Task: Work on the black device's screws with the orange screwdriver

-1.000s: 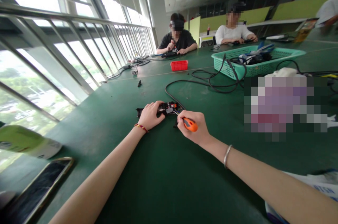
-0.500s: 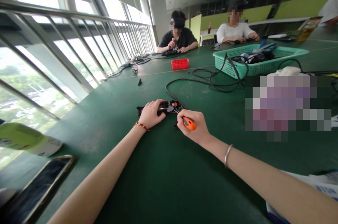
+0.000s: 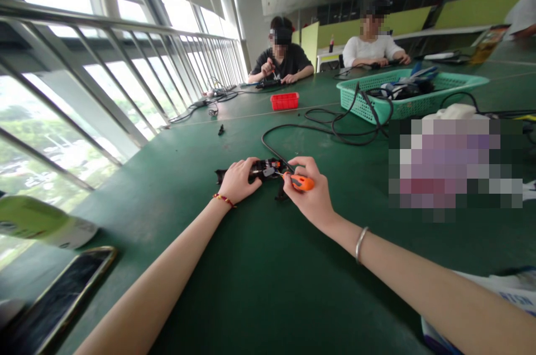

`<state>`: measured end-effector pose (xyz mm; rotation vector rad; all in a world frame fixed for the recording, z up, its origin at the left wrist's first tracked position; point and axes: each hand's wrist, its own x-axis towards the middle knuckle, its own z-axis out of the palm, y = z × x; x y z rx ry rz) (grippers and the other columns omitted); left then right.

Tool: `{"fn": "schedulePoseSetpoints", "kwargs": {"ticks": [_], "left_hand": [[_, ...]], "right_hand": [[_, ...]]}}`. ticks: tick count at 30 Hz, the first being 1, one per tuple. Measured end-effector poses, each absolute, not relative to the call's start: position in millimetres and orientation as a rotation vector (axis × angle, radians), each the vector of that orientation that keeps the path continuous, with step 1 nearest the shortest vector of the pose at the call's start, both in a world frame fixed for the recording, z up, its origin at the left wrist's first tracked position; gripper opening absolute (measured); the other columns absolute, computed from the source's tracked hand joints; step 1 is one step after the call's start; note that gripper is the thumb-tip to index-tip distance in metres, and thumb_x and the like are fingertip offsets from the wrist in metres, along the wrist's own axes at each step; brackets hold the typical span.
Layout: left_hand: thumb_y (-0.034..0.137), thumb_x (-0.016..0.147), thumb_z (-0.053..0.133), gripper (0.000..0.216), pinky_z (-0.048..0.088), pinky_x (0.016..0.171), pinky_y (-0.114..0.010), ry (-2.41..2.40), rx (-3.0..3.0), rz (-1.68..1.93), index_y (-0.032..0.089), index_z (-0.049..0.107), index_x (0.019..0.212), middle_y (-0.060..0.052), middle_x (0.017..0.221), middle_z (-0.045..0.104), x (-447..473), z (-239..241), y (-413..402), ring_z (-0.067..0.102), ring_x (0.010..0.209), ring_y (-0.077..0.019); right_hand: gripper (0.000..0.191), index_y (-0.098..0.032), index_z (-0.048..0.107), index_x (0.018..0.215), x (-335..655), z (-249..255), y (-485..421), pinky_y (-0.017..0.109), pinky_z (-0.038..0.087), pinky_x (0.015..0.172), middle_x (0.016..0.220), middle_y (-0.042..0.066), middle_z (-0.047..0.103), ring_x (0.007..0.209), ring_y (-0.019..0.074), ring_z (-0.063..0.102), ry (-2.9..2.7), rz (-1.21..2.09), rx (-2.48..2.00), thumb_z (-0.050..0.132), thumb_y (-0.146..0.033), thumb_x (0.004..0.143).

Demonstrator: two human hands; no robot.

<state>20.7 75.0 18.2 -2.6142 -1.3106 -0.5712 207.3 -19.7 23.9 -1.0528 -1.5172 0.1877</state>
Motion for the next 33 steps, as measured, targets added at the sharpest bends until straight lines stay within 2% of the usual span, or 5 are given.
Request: {"fn": "schedulePoseSetpoints", "kwargs": {"ticks": [9, 15, 21, 27, 33], "left_hand": [[0.029, 0.075, 0.049, 0.042, 0.042, 0.084, -0.035, -1.331, -2.625, -0.57, 0.016, 0.047, 0.115, -0.006, 0.097, 0.063, 20.3, 17.7, 75.7, 0.057, 0.09, -0.0226], [0.028, 0.075, 0.049, 0.04, 0.042, 0.083, -0.035, -1.309, -2.624, -0.579, 0.017, 0.047, 0.114, -0.006, 0.096, 0.063, 19.9, 16.3, 76.5, 0.057, 0.09, -0.0227], [0.029, 0.075, 0.049, 0.041, 0.042, 0.084, -0.035, -1.336, -2.63, -0.565, 0.018, 0.047, 0.114, -0.005, 0.097, 0.063, 20.2, 17.1, 75.9, 0.057, 0.091, -0.0226], [0.029, 0.075, 0.049, 0.041, 0.042, 0.084, -0.036, -1.339, -2.63, -0.559, 0.017, 0.047, 0.115, -0.006, 0.097, 0.063, 20.3, 17.8, 75.8, 0.057, 0.09, -0.0229], [0.029, 0.075, 0.05, 0.042, 0.042, 0.084, -0.036, -1.333, -2.626, -0.576, 0.016, 0.047, 0.115, -0.006, 0.097, 0.063, 21.1, 18.5, 75.4, 0.057, 0.091, -0.0228]], "right_hand": [[0.023, -0.023, 0.047, 0.095, 208.8, 20.9, -16.2, 0.033, 0.049, 0.073, 0.086, 0.003, 0.053, 0.076, 0.017, 0.059, -1.484, 0.007, -1.02, 0.058, -0.018, 0.075], [0.019, -0.022, 0.049, 0.096, 208.6, 22.4, -18.1, 0.03, 0.049, 0.065, 0.081, 0.001, 0.054, 0.062, 0.0134, 0.055, -1.507, 0.111, -1.084, 0.058, -0.022, 0.079], [0.018, -0.022, 0.048, 0.087, 207.8, 21.5, -15.9, 0.035, 0.049, 0.078, 0.096, 0.006, 0.054, 0.085, 0.0191, 0.059, -1.492, -0.02, -1.01, 0.057, -0.015, 0.074], [0.02, -0.023, 0.048, 0.096, 206.9, 21.4, -17.5, 0.032, 0.049, 0.065, 0.068, -0.003, 0.051, 0.06, 0.0146, 0.055, -1.512, 0.12, -1.039, 0.057, -0.02, 0.079], [0.02, -0.023, 0.048, 0.093, 206.3, 20.9, -17.5, 0.034, 0.05, 0.077, 0.097, 0.005, 0.054, 0.084, 0.018, 0.06, -1.491, 0.009, -0.994, 0.058, -0.017, 0.076]]}}
